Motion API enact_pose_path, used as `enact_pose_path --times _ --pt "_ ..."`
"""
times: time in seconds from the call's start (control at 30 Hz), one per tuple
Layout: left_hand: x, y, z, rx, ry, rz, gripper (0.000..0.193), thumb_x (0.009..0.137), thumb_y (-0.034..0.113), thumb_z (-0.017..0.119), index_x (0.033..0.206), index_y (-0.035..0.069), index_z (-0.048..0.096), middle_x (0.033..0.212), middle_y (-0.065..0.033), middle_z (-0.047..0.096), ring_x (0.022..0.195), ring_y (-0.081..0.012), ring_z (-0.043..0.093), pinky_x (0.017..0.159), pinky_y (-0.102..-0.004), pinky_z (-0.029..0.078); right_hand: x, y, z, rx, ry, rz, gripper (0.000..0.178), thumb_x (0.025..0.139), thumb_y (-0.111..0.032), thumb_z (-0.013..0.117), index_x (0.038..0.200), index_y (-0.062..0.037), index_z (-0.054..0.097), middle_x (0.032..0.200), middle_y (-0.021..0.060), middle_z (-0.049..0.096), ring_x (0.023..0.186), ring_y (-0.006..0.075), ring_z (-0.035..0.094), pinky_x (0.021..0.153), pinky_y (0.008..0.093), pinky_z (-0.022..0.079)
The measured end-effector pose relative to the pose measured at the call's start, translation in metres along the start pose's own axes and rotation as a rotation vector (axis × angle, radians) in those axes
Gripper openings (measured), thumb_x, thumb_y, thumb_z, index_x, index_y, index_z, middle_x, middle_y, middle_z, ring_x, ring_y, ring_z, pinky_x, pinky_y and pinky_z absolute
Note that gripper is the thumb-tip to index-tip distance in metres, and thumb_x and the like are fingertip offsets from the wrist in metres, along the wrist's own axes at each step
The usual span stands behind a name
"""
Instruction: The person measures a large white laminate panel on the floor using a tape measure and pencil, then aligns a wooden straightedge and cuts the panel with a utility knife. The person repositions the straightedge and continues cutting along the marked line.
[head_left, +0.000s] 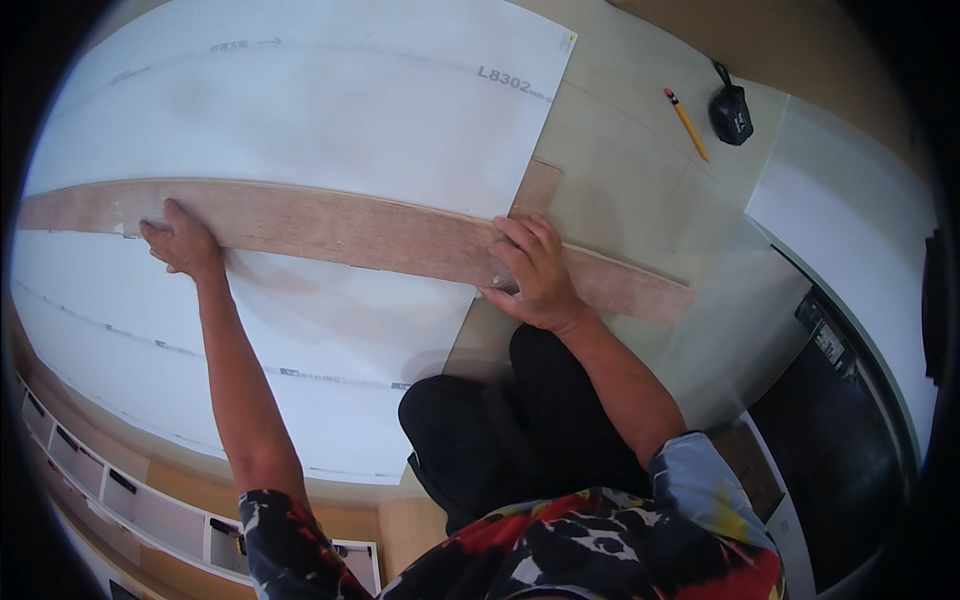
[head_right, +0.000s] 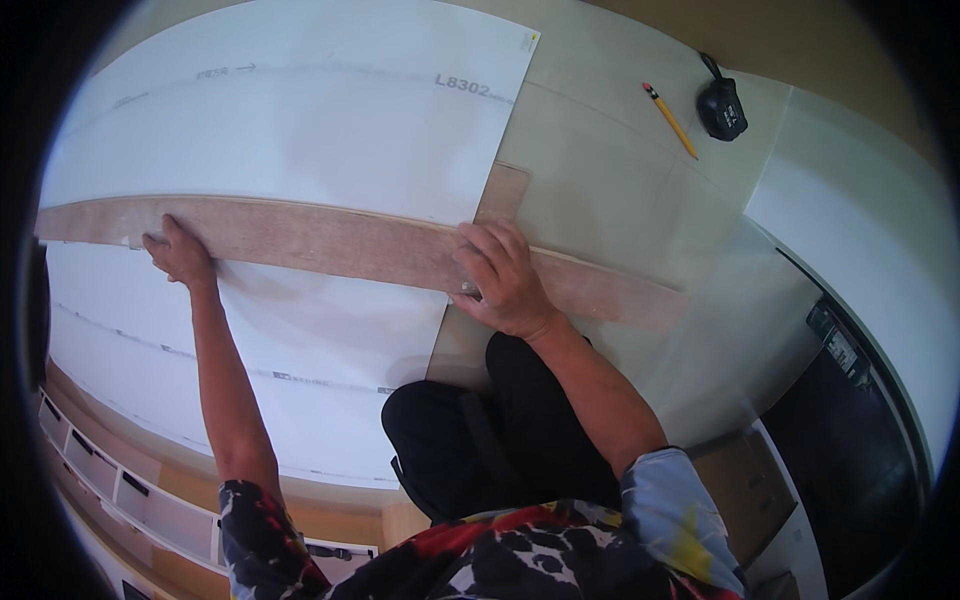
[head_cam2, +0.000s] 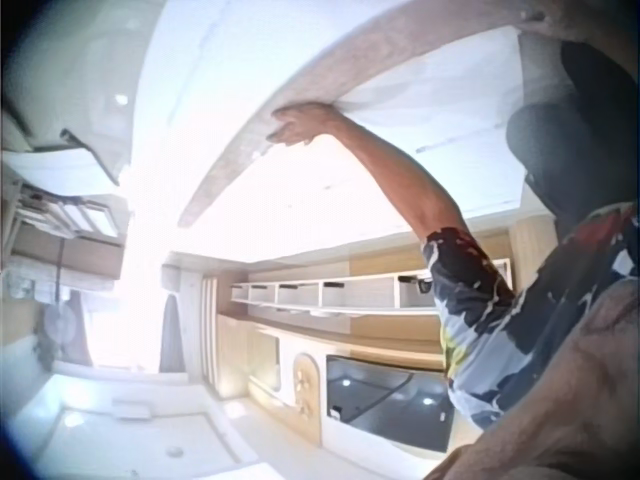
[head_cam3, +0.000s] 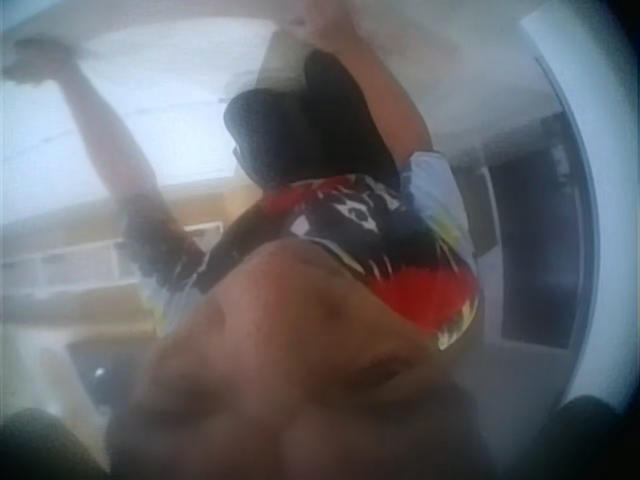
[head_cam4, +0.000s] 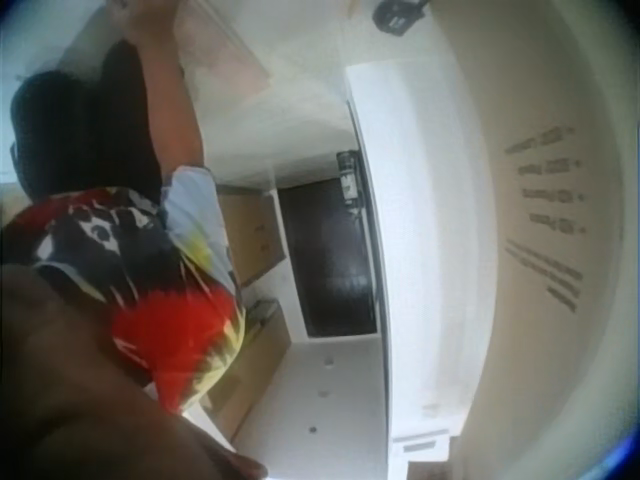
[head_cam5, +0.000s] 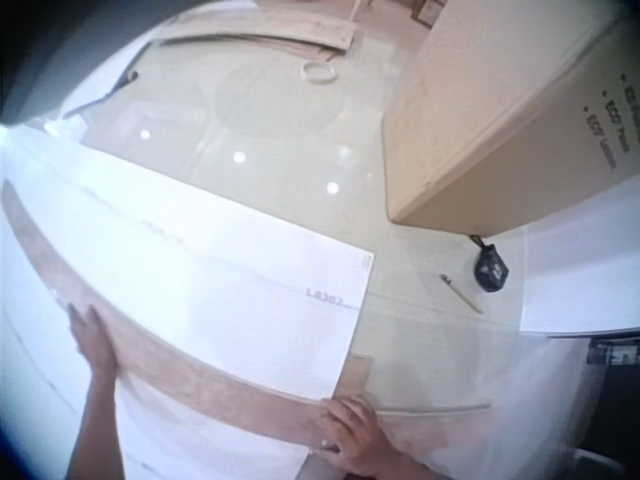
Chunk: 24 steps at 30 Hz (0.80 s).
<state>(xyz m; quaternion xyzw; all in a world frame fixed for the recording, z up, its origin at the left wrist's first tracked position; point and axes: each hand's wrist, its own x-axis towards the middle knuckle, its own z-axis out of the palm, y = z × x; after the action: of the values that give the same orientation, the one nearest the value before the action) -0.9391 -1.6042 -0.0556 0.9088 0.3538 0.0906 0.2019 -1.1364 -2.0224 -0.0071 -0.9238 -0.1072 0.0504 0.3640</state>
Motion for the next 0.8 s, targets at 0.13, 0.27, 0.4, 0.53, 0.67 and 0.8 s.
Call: enact_pose_path --times 0.13,0.27,0.4,0.53,0.67,0.8 --pt "-0.001 0.002 0.000 0.011 -0.007 -0.014 0.082 0.094 0.053 0.048 0.149 -0.005 0.030 0.143 -0.0246 0.046 0.140 -0.0362 0.033 0.117 -0.0600 0.006 0.000 0.002 -0.001 0.000 -0.010 -0.002 0.064 0.054 -0.012 0.088 0.110 -0.0056 0.057 0.136 0.0152 0.052 0.121 0.0359 0.049 0.106 0.0503 0.039" --pt "-0.002 0.005 0.001 0.031 0.007 -0.015 0.083 0.094 0.053 0.050 0.149 -0.006 0.031 0.142 -0.0251 0.047 0.140 -0.0358 0.033 0.116 -0.0607 0.010 0.004 -0.001 -0.004 -0.002 0.008 0.011 0.063 0.051 -0.011 0.088 0.107 -0.0062 0.059 0.132 0.0152 0.055 0.121 0.0356 0.051 0.103 0.0488 0.043" --pt "-0.002 0.004 0.001 0.011 0.034 0.010 0.088 0.091 0.057 0.053 0.149 -0.006 0.031 0.143 -0.0261 0.046 0.140 -0.0360 0.033 0.115 -0.0610 0.012 0.002 0.002 -0.003 -0.010 0.003 -0.004 0.063 0.050 -0.012 0.089 0.105 -0.0061 0.060 0.132 0.0150 0.055 0.121 0.0353 0.051 0.103 0.0488 0.042" --pt "-0.004 0.008 0.002 0.073 0.019 -0.018 0.103 0.084 0.067 0.060 0.149 -0.007 0.030 0.144 -0.0259 0.045 0.141 -0.0367 0.031 0.116 -0.0615 0.011 -0.003 0.007 0.000 -0.009 0.001 -0.017 0.063 0.052 -0.015 0.090 0.107 -0.0067 0.059 0.136 0.0144 0.053 0.121 0.0350 0.050 0.104 0.0494 0.040" --pt "-0.004 0.014 0.005 0.053 0.004 -0.043 0.116 0.075 0.072 0.068 0.148 -0.009 0.029 0.145 -0.0263 0.044 0.142 -0.0375 0.030 0.116 -0.0616 0.011 0.000 0.009 -0.004 -0.023 0.009 -0.038 0.064 0.054 -0.017 0.090 0.108 -0.0068 0.058 0.138 0.0138 0.053 0.120 0.0356 0.050 0.104 0.0498 0.040" --pt "0.015 -0.001 0.002 -0.200 -0.081 -0.137 0.126 0.069 0.074 0.072 0.150 -0.009 0.024 0.152 -0.0274 0.035 0.145 -0.0386 0.026 0.117 -0.0627 0.012 0.003 0.008 0.001 -0.031 0.023 -0.032 0.064 0.050 -0.015 0.090 0.106 -0.0075 0.061 0.135 0.0142 0.056 0.121 0.0346 0.052 0.103 0.0510 0.042"
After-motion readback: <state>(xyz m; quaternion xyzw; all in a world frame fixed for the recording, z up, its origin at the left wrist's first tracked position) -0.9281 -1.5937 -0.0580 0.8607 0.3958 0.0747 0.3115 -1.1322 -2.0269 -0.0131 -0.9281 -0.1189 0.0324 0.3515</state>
